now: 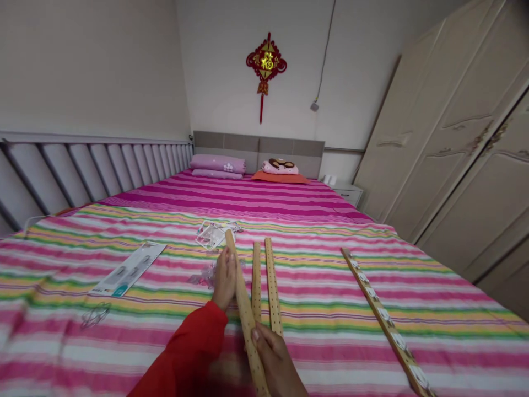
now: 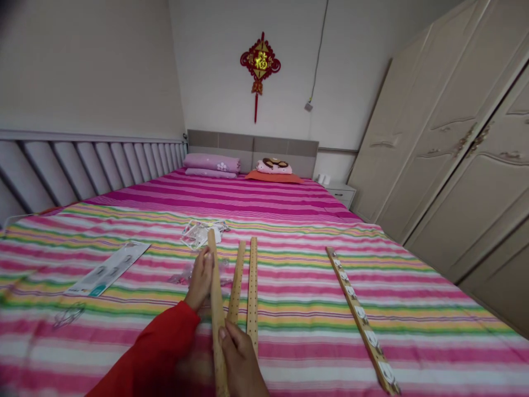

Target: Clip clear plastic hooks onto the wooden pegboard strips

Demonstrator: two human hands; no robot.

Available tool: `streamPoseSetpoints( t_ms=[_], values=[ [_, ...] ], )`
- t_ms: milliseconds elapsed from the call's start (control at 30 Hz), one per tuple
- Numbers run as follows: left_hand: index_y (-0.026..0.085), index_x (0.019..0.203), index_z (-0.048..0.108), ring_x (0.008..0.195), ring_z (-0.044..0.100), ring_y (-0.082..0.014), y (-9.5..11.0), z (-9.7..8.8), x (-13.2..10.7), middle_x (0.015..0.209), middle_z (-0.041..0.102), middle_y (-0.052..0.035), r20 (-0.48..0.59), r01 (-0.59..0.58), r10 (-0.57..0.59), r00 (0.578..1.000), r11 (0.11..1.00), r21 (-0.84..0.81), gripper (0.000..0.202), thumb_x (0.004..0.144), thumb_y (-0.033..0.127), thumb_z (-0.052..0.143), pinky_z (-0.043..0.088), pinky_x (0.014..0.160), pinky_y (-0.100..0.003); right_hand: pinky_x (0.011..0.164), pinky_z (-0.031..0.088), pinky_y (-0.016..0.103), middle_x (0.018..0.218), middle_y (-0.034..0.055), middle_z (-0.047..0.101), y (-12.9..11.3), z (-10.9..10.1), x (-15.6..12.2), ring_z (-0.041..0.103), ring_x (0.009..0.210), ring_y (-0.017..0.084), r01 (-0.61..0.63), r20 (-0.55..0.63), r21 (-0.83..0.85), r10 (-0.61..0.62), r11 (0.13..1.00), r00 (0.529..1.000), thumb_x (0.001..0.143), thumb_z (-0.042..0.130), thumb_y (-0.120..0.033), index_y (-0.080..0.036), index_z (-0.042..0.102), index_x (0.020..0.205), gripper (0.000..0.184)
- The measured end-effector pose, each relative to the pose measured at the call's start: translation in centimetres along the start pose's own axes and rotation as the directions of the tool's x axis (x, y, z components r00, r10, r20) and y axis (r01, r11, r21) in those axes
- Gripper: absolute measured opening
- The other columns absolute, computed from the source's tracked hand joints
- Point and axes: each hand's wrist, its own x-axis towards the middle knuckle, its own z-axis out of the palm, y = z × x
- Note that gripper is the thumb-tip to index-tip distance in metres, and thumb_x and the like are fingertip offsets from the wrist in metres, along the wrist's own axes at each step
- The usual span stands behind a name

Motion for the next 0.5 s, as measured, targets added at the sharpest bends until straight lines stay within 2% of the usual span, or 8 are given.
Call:
streamPoseSetpoints(
  t_ms=[100,167,267,333,400,500],
  values=[
    [0.016,0.126,0.051,0.131,0.042,-0.0237,-1.4,-0.7,1.0,0.136,0.052,-0.0146,-0.047,0.026,-0.024,0.999,0.999,0.035,0.044,0.089,0.037,0.039,0.030,0.112,-0.040,0.074,0.048,0.029,0.073,0.0033,0.064,-0.6,-0.8,-1.3,0.058,0.078,0.020,0.005,0.028,0.011,-0.006,1.000,1.000,0.074,0.062,-0.062,-0.016,0.072,0.094,0.051],
    [0.015,0.123,0.053,0.131,0.042,-0.0251,-2.3,-1.5,1.8,0.134,0.053,-0.0147,-0.055,0.029,-0.026,0.998,0.998,0.063,0.043,0.087,0.034,0.042,0.029,0.112,-0.042,0.070,0.049,0.030,0.076,0.0045,0.067,-0.8,-2.1,-2.0,0.060,0.075,0.021,-0.015,0.020,0.057,0.014,0.998,1.000,0.075,0.062,-0.061,-0.018,0.069,0.107,0.055],
    [0.017,0.122,0.054,0.131,0.042,-0.0252,-2.3,-2.5,1.7,0.134,0.053,-0.0125,-0.068,-0.013,0.021,0.997,0.993,0.116,0.042,0.086,0.034,0.041,0.027,0.113,-0.044,0.059,0.049,0.030,0.079,0.0061,0.069,-0.4,-4.7,-2.4,0.060,0.061,0.019,-0.039,-0.078,0.130,0.050,0.991,0.996,0.075,0.061,-0.062,-0.019,0.063,0.119,0.062],
    [0.019,0.122,0.054,0.129,0.044,-0.0264,-1.6,-2.9,0.5,0.134,0.053,-0.0118,-0.049,-0.015,0.021,0.999,0.992,0.124,0.042,0.084,0.036,0.045,0.030,0.111,-0.046,0.060,0.051,0.030,0.078,0.0060,0.070,0.1,-6.4,-2.1,0.062,0.064,0.020,0.006,-0.153,0.116,0.012,0.993,0.988,0.072,0.066,-0.060,-0.018,0.065,0.115,0.060],
    [0.018,0.121,0.055,0.126,0.046,-0.0279,-0.6,-2.7,-1.6,0.134,0.053,-0.0122,0.027,-0.031,0.028,0.999,0.993,0.114,0.044,0.082,0.038,0.049,0.034,0.108,-0.047,0.063,0.052,0.030,0.076,0.0056,0.070,0.8,-7.8,-1.3,0.063,0.068,0.021,0.050,-0.214,0.094,-0.029,0.994,0.976,0.070,0.069,-0.057,-0.017,0.068,0.109,0.055],
    [0.021,0.119,0.059,0.126,0.047,-0.0268,0.2,-1.6,-5.9,0.132,0.056,-0.0093,0.267,-0.106,0.078,0.960,0.990,0.093,0.042,0.084,0.042,0.048,0.036,0.107,-0.047,0.054,0.051,0.028,0.066,0.0030,0.067,1.8,-8.9,0.3,0.061,0.055,0.017,0.029,-0.231,0.094,-0.007,0.995,0.973,0.073,0.066,-0.057,-0.016,0.066,0.110,0.055]
  ],
)
